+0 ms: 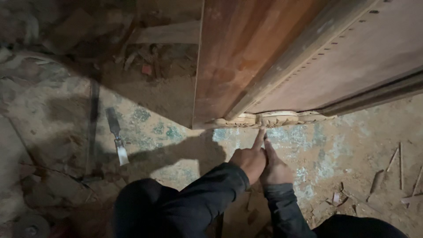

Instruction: The person uses a power grinder to smooth the carved edge of a wooden furniture piece, then switches to a chisel to refine the carved details. The person works on the lower edge of the furniture, removing material and shaping the design.

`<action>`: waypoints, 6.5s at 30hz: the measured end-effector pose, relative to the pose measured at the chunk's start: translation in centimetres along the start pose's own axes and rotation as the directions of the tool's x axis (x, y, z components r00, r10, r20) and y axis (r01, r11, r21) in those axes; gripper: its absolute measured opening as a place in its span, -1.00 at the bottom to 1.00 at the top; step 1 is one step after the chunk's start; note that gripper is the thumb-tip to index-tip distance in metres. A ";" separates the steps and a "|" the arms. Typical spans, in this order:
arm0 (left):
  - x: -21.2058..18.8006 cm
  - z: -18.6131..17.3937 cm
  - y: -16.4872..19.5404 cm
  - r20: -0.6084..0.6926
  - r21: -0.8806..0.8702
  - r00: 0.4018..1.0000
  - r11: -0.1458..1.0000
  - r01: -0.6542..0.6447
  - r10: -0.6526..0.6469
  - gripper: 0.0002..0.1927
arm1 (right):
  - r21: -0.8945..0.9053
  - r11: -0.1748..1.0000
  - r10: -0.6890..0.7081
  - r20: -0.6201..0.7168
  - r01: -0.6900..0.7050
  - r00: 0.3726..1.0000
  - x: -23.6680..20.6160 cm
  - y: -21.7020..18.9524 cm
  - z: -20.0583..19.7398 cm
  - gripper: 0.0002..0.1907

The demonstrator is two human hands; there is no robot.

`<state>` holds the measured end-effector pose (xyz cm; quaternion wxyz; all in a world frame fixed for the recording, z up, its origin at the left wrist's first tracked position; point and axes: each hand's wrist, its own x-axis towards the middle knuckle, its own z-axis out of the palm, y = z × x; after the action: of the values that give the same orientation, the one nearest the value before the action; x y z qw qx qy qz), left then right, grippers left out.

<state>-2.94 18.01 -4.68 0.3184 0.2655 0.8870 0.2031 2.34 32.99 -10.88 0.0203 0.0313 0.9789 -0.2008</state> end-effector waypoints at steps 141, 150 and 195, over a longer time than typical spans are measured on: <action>2.9 3.4 -0.5 -0.287 -0.152 0.943 0.965 -0.216 0.166 -0.58 | 0.162 0.986 0.035 -0.042 -0.028 0.998 1.2 1.4 -1.7 -0.62; 2.8 2.2 0.4 -0.080 -0.077 0.992 0.991 -0.108 0.102 -0.54 | 0.200 0.979 0.035 -0.037 -0.026 0.999 1.2 2.3 -1.8 -0.63; 2.4 1.5 0.0 -0.166 -0.037 0.986 0.999 -0.036 0.030 -0.67 | 0.108 0.984 0.135 0.051 -0.140 0.990 1.5 2.0 -0.8 -0.54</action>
<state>-3.47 19.71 -6.87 0.2456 0.2560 0.9017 0.2470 0.99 35.19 -10.97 0.0536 0.0954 0.9610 -0.2539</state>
